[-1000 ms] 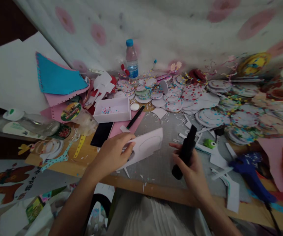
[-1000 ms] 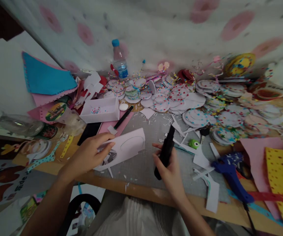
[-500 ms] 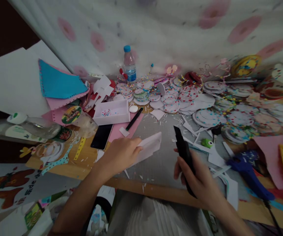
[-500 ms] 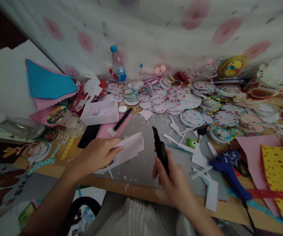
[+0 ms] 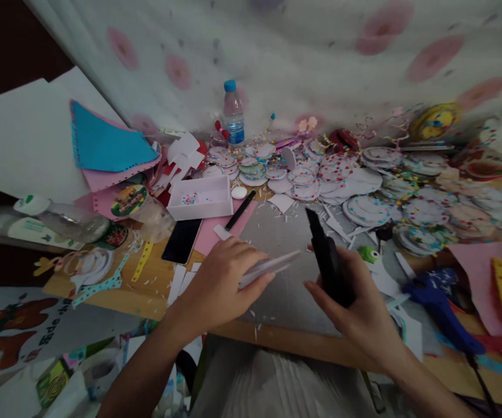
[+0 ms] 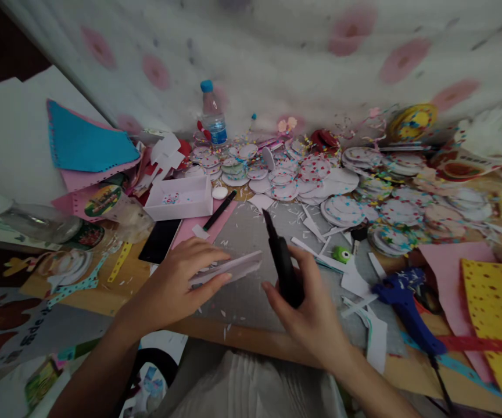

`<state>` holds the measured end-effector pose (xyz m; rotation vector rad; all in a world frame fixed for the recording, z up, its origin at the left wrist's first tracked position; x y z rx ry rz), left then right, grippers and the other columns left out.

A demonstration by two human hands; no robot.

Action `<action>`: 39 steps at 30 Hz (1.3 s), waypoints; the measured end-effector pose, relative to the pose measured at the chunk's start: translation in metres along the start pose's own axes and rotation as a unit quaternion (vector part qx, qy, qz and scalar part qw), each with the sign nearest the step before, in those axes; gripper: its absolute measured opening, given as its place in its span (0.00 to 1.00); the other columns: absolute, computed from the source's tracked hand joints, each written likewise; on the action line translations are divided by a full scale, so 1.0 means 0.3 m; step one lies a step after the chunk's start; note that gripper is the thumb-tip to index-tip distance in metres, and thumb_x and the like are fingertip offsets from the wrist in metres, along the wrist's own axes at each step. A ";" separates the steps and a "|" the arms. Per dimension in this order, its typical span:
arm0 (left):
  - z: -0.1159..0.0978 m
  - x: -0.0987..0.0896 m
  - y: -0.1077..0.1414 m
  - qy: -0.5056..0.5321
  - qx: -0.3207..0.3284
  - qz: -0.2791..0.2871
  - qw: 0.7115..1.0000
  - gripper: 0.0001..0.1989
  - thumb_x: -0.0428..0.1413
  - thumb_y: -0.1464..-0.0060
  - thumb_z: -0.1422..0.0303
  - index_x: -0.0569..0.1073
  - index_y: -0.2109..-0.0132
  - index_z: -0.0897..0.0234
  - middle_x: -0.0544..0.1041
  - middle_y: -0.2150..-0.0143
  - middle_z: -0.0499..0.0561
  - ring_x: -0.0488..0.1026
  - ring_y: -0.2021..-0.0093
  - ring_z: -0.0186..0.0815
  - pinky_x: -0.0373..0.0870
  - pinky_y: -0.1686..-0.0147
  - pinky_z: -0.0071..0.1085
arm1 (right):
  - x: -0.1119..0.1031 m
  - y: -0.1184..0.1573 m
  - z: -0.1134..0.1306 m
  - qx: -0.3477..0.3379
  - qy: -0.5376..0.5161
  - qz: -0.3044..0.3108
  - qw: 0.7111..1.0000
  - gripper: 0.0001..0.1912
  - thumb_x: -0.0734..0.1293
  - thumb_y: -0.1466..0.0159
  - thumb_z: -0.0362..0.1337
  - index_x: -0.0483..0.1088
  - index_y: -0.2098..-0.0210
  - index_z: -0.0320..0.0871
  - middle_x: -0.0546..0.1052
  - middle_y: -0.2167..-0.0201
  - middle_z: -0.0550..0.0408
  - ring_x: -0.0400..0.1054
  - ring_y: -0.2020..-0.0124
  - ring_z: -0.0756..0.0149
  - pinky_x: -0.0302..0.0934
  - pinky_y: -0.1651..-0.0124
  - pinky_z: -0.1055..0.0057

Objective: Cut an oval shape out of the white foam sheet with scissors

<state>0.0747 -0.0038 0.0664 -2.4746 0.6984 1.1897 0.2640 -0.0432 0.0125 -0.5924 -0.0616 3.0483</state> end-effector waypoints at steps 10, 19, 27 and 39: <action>0.065 -0.080 0.106 0.538 -0.078 -0.243 0.803 0.09 0.56 0.44 0.73 0.76 0.57 0.57 0.79 0.56 0.49 0.75 0.53 0.37 0.71 0.51 0.35 | 0.038 -0.056 -0.032 0.042 -0.110 -0.019 0.993 0.24 0.72 0.45 0.44 0.62 0.52 0.49 0.76 0.68 0.56 0.67 0.74 0.65 0.60 0.76 0.69; 0.066 -0.059 0.133 0.516 -0.101 -0.275 0.805 0.13 0.63 0.53 0.78 0.74 0.63 0.55 0.75 0.67 0.42 0.72 0.65 0.26 0.71 0.63 0.20 | 0.006 -0.046 -0.050 0.060 -0.088 -0.037 0.994 0.25 0.73 0.45 0.46 0.63 0.52 0.50 0.75 0.70 0.57 0.62 0.80 0.69 0.56 0.81 0.71; 0.121 -0.038 0.162 0.466 -0.154 -0.297 0.819 0.11 0.65 0.56 0.78 0.76 0.67 0.59 0.79 0.69 0.43 0.77 0.67 0.27 0.74 0.66 0.20 | -0.001 -0.085 -0.054 0.040 -0.040 -0.021 0.998 0.25 0.72 0.45 0.46 0.63 0.51 0.48 0.75 0.69 0.54 0.67 0.74 0.64 0.58 0.78 0.71; 0.205 0.036 0.184 0.518 -0.195 -0.263 0.790 0.07 0.61 0.48 0.73 0.76 0.60 0.61 0.81 0.63 0.48 0.79 0.62 0.32 0.75 0.59 0.25 | 0.010 -0.152 -0.106 0.081 -0.041 0.011 0.996 0.26 0.72 0.46 0.48 0.62 0.53 0.47 0.68 0.80 0.64 0.56 0.86 0.74 0.51 0.85 0.76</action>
Point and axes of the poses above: each hand's wrist, its own y-axis away from the middle knuckle, its own x-axis out of the palm, z = x × y, the point moved 5 cm from there along -y, towards the middle knuckle
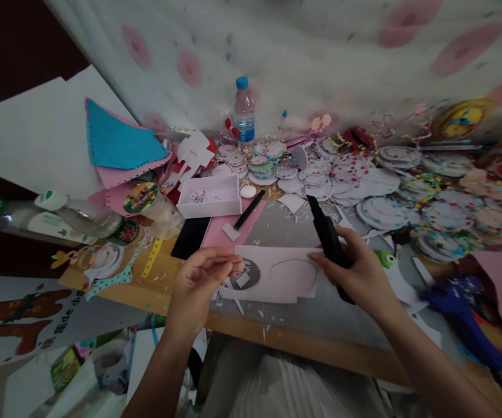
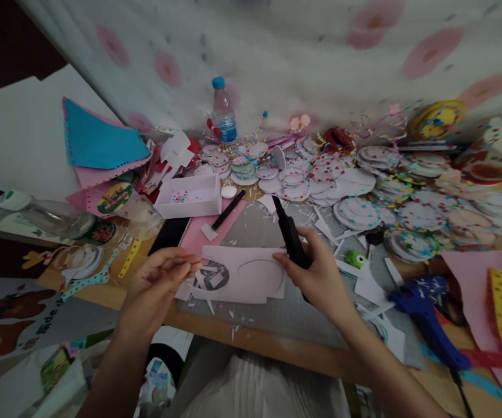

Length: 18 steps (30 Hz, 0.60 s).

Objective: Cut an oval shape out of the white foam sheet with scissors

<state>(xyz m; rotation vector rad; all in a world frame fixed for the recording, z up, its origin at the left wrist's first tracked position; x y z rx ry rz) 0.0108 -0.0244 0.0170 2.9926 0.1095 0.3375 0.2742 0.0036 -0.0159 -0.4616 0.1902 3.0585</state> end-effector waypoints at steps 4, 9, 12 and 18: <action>0.043 -0.024 0.006 -0.108 0.042 0.019 0.993 0.13 0.56 0.43 0.71 0.72 0.50 0.61 0.77 0.50 0.53 0.74 0.49 0.37 0.68 0.46 0.34 | 0.026 -0.047 -0.014 0.028 -0.027 0.035 0.999 0.24 0.73 0.47 0.47 0.62 0.56 0.46 0.65 0.85 0.68 0.55 0.88 0.74 0.50 0.86 0.77; 0.100 -0.091 0.016 -0.291 0.109 -0.040 0.950 0.15 0.57 0.45 0.71 0.71 0.49 0.60 0.74 0.51 0.52 0.72 0.51 0.36 0.66 0.47 0.34 | 0.027 -0.079 -0.052 0.075 -0.091 0.052 0.992 0.25 0.75 0.49 0.46 0.63 0.58 0.46 0.65 0.86 0.68 0.56 0.87 0.75 0.50 0.86 0.79; 0.103 -0.104 0.028 -0.367 0.121 -0.025 0.922 0.12 0.55 0.43 0.69 0.72 0.51 0.59 0.75 0.54 0.51 0.73 0.55 0.35 0.68 0.52 0.33 | 0.010 -0.078 -0.072 0.101 -0.143 0.051 0.983 0.26 0.76 0.51 0.46 0.64 0.58 0.45 0.65 0.86 0.69 0.55 0.87 0.77 0.49 0.86 0.80; 0.087 -0.055 0.045 -0.459 0.121 0.097 0.875 0.06 0.57 0.44 0.66 0.76 0.60 0.60 0.77 0.63 0.49 0.73 0.59 0.35 0.67 0.58 0.30 | 0.005 -0.065 -0.075 0.121 -0.179 0.050 0.975 0.26 0.77 0.52 0.44 0.65 0.59 0.44 0.64 0.86 0.69 0.55 0.87 0.78 0.48 0.85 0.80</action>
Point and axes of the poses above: each hand's wrist, its own y-axis away from the middle knuckle, its own x-axis out of the palm, z = x × y, the point moved 5 cm from there along -y, towards the middle knuckle
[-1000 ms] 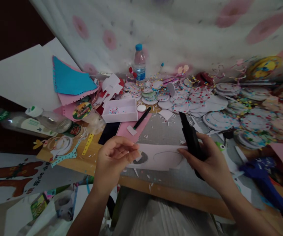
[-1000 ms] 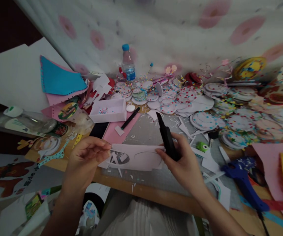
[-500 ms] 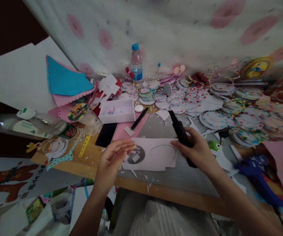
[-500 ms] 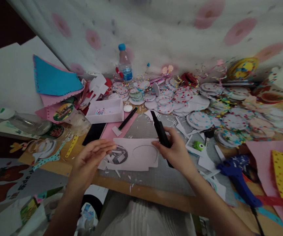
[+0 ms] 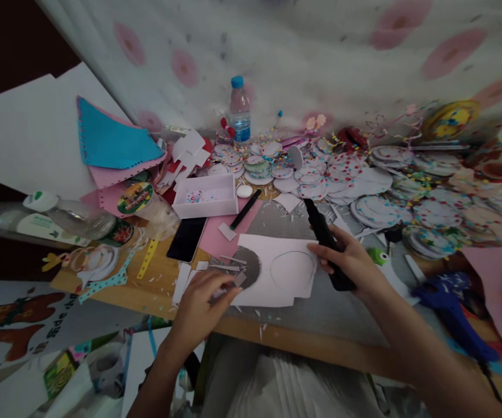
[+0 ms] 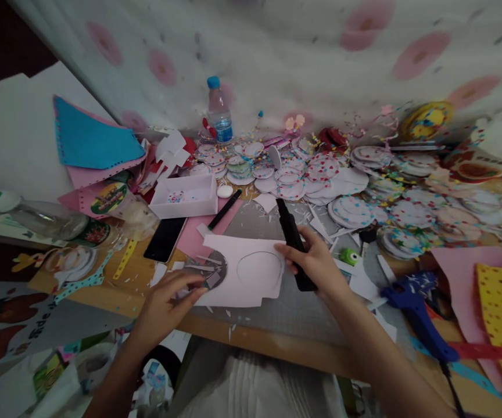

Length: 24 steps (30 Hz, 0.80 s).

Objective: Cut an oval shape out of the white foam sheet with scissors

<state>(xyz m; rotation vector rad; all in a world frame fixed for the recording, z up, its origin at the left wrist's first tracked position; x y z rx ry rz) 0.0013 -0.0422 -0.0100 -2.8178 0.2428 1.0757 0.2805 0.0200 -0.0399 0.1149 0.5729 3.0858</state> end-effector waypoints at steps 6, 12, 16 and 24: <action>0.041 0.003 0.000 0.089 -0.109 -0.025 0.990 0.07 0.59 0.48 0.64 0.77 0.69 0.61 0.78 0.70 0.48 0.72 0.69 0.33 0.63 0.72 0.25 | 0.004 0.005 0.016 -0.084 0.026 -0.053 0.995 0.22 0.74 0.48 0.47 0.63 0.61 0.46 0.75 0.65 0.56 0.60 0.81 0.76 0.55 0.84 0.77; 0.112 0.047 0.040 0.174 -0.220 -0.101 0.955 0.11 0.61 0.51 0.59 0.78 0.68 0.62 0.79 0.68 0.50 0.72 0.66 0.35 0.65 0.70 0.25 | -0.010 0.115 0.005 -0.112 0.098 -0.061 0.987 0.16 0.68 0.40 0.47 0.61 0.59 0.47 0.72 0.76 0.62 0.60 0.84 0.74 0.56 0.83 0.75; 0.115 0.108 0.077 0.303 -0.322 -0.098 0.891 0.16 0.61 0.53 0.54 0.77 0.65 0.63 0.79 0.65 0.52 0.73 0.65 0.37 0.69 0.71 0.26 | -0.001 0.221 -0.048 -0.087 0.103 -0.049 0.990 0.15 0.65 0.37 0.47 0.60 0.57 0.47 0.67 0.83 0.65 0.58 0.86 0.73 0.55 0.83 0.76; 0.023 0.179 0.086 0.355 -0.299 0.078 0.882 0.14 0.60 0.51 0.59 0.78 0.62 0.63 0.78 0.68 0.52 0.73 0.71 0.34 0.69 0.71 0.28 | 0.092 0.272 -0.161 -0.006 -0.019 -0.099 0.995 0.19 0.69 0.41 0.49 0.56 0.63 0.49 0.66 0.82 0.67 0.53 0.89 0.77 0.48 0.87 0.79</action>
Point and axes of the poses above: each hand's wrist, its own y-axis away from the middle knuckle, its own x-axis out of the palm, z = x × y, the point moved 5 cm from there along -y, towards the middle knuckle
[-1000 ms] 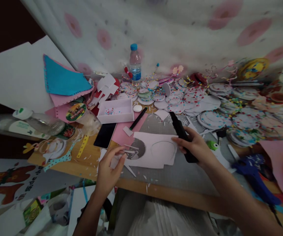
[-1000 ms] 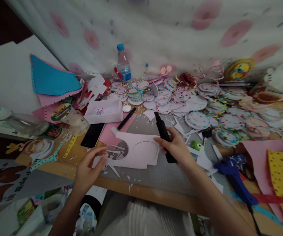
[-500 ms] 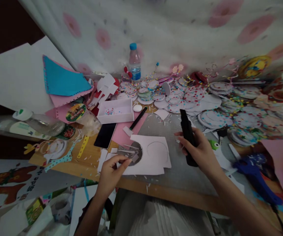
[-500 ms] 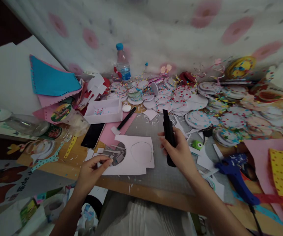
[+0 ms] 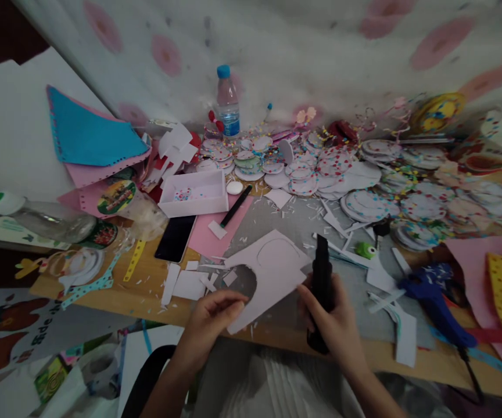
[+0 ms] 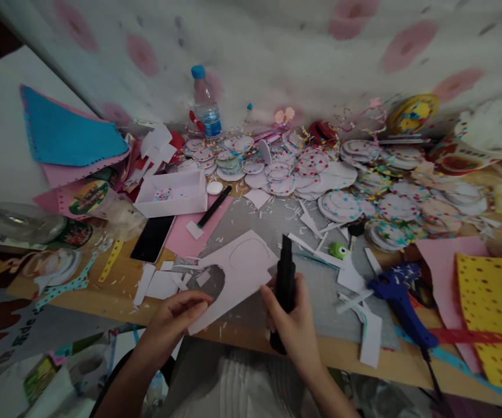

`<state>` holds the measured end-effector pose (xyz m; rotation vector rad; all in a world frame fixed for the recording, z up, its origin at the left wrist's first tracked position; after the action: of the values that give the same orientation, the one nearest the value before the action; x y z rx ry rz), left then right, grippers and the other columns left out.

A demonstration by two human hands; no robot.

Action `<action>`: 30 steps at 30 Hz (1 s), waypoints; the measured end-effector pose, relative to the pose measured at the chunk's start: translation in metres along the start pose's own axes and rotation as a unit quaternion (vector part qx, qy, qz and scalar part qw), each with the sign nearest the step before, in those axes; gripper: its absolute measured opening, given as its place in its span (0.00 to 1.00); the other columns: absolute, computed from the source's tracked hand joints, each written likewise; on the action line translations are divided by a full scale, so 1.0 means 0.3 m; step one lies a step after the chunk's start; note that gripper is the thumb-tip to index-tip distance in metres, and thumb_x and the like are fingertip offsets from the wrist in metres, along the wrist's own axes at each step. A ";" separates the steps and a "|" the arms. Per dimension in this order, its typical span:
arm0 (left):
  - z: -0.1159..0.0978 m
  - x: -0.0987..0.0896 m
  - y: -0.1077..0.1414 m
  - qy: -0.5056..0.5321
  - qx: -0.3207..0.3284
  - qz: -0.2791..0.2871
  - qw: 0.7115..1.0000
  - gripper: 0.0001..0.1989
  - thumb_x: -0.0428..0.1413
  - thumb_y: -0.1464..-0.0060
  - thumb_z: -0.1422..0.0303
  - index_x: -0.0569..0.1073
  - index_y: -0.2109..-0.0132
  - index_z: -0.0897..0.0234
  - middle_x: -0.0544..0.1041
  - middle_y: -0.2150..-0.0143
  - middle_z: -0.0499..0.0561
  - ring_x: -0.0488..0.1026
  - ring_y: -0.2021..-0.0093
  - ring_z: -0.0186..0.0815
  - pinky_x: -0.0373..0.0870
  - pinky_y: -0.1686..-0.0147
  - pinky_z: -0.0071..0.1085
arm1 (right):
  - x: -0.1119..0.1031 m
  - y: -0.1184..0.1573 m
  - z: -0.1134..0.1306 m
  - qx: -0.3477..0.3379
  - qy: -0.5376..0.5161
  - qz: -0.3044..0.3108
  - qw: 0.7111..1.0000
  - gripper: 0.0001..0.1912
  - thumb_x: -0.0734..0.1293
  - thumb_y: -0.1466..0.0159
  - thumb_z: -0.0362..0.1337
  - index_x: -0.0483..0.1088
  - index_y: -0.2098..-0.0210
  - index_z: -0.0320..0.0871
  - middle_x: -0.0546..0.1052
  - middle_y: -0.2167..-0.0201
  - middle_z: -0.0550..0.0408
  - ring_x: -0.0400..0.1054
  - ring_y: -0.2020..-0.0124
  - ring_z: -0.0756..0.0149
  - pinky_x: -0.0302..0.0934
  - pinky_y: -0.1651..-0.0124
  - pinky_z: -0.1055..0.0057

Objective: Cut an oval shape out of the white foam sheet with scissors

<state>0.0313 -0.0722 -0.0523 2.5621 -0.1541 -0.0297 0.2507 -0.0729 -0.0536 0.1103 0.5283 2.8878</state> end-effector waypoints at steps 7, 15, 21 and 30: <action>-0.083 0.119 0.066 -0.244 0.049 0.080 0.965 0.19 0.53 0.45 0.57 0.71 0.50 0.63 0.77 0.62 0.53 0.74 0.65 0.37 0.68 0.66 0.32 | 0.020 0.011 0.040 -0.005 -0.026 -0.035 0.999 0.20 0.71 0.44 0.48 0.57 0.62 0.49 0.65 0.82 0.67 0.56 0.89 0.76 0.50 0.88 0.80; -0.166 0.223 0.101 -0.362 0.112 0.059 0.924 0.13 0.45 0.39 0.61 0.66 0.53 0.63 0.77 0.65 0.56 0.76 0.65 0.44 0.65 0.67 0.34 | -0.073 0.065 0.188 -0.131 0.073 0.073 0.986 0.08 0.58 0.32 0.44 0.58 0.55 0.50 0.72 0.75 0.59 0.58 0.86 0.74 0.54 0.85 0.76; -0.149 0.198 0.090 -0.434 0.086 0.040 0.896 0.17 0.44 0.39 0.56 0.66 0.54 0.66 0.78 0.68 0.59 0.76 0.67 0.48 0.61 0.71 0.35 | -0.151 0.139 0.210 -0.203 0.390 0.162 0.884 0.15 0.58 0.32 0.39 0.59 0.47 0.49 0.76 0.73 0.56 0.72 0.77 0.66 0.66 0.76 0.77; -0.148 0.218 0.080 -0.439 0.085 0.050 0.893 0.20 0.40 0.38 0.53 0.66 0.66 0.61 0.75 0.73 0.57 0.75 0.69 0.47 0.60 0.71 0.36 | -0.149 0.189 0.201 -0.250 0.477 0.161 0.827 0.27 0.57 0.34 0.39 0.53 0.36 0.44 0.77 0.51 0.43 0.75 0.55 0.54 0.74 0.60 0.69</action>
<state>0.0961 -0.0758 -0.0012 2.5073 -0.6472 -1.1841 0.2904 -0.1138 0.0212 -1.5026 -0.1875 3.0902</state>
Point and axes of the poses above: each hand's wrist, its own y-axis away from the middle knuckle, its own x-axis out of the palm, z = x × y, the point moved 5 cm from there along -y, towards the middle knuckle
